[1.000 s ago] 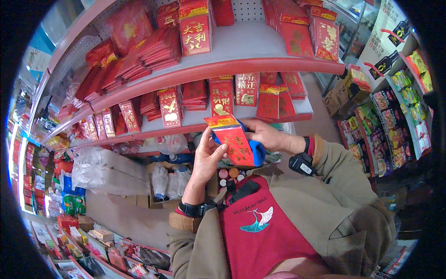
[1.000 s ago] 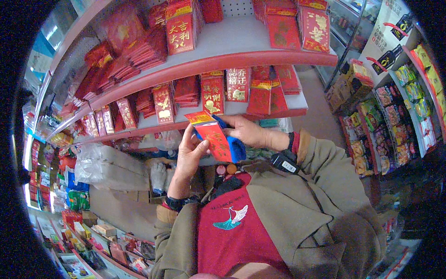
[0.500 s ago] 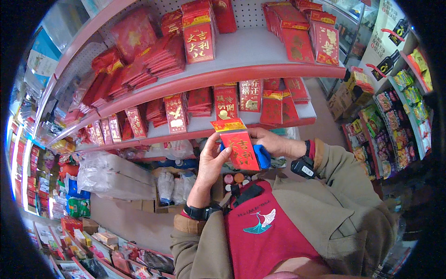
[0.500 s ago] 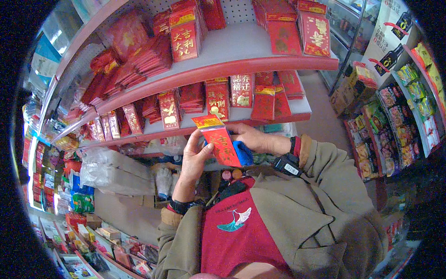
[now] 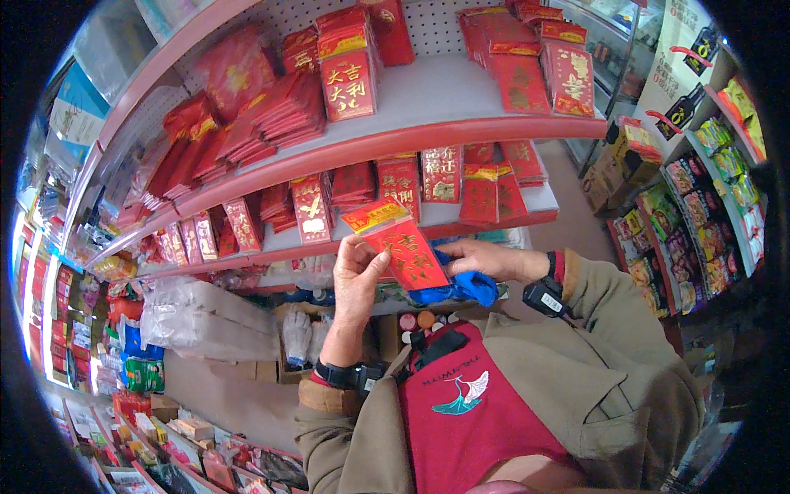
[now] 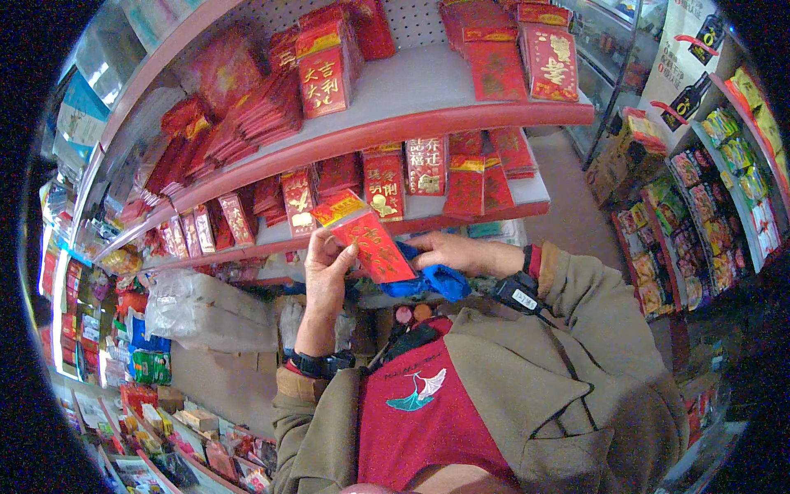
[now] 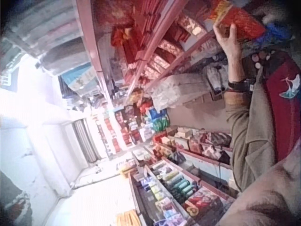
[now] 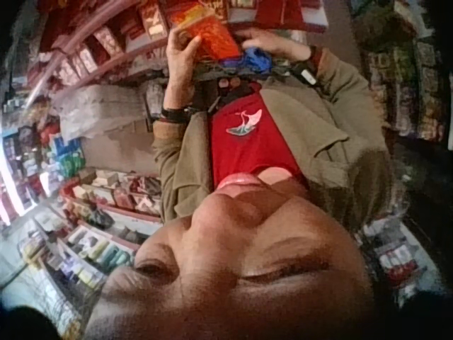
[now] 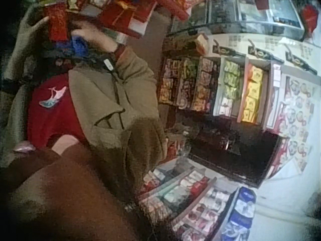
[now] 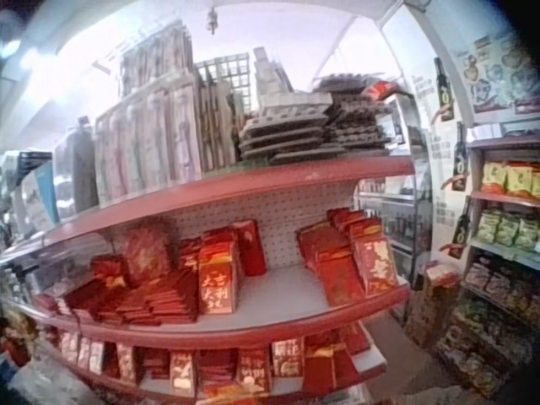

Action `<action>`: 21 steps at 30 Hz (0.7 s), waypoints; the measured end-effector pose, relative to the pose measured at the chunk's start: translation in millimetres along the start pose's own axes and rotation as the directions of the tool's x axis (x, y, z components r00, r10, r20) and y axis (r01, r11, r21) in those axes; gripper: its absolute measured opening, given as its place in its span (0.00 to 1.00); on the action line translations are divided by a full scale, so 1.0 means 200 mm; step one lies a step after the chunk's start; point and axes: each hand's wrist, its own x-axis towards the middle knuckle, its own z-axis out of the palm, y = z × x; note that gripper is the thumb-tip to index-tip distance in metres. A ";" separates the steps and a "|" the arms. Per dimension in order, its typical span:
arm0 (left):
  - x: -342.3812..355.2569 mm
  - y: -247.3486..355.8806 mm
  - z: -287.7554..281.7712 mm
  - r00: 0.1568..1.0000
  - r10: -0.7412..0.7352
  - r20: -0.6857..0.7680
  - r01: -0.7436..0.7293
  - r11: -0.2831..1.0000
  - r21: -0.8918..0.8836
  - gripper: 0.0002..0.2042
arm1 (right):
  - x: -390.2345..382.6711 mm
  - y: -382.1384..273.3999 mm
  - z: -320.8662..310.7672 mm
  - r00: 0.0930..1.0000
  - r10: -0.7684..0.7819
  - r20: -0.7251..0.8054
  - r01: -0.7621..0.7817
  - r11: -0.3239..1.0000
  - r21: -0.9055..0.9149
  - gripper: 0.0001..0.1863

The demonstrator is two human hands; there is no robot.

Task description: The person wipes the surfaces of red envelopes on a store shelf using a blue cloth. They pick up each envelope, wipe it, and place it back on the shelf, repeating this process for multiple items.

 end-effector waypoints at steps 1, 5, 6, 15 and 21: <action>0.02 0.04 0.00 0.996 0.080 0.028 -0.080 0.997 0.009 0.13 | -0.02 -0.01 -0.01 0.998 -0.061 0.022 0.061 0.998 -0.032 0.26; 0.14 0.26 -0.01 0.984 0.168 0.057 -0.175 0.972 0.155 0.12 | -0.12 -0.01 -0.06 0.997 0.047 0.053 -0.055 0.985 0.164 0.31; 0.18 0.34 -0.01 0.978 0.199 0.067 -0.208 0.956 0.208 0.12 | -0.14 -0.01 -0.07 0.997 0.070 0.018 -0.072 0.983 0.171 0.31; 0.66 0.91 0.06 0.881 0.425 0.208 -0.466 0.703 0.537 0.14 | -0.41 0.09 -0.13 0.963 0.120 -0.242 -0.044 0.953 0.299 0.32; 1.00 1.05 0.16 0.946 0.273 0.176 -0.323 0.734 0.597 0.20 | -0.57 0.11 -0.18 0.911 0.146 -0.386 -0.004 0.938 0.347 0.32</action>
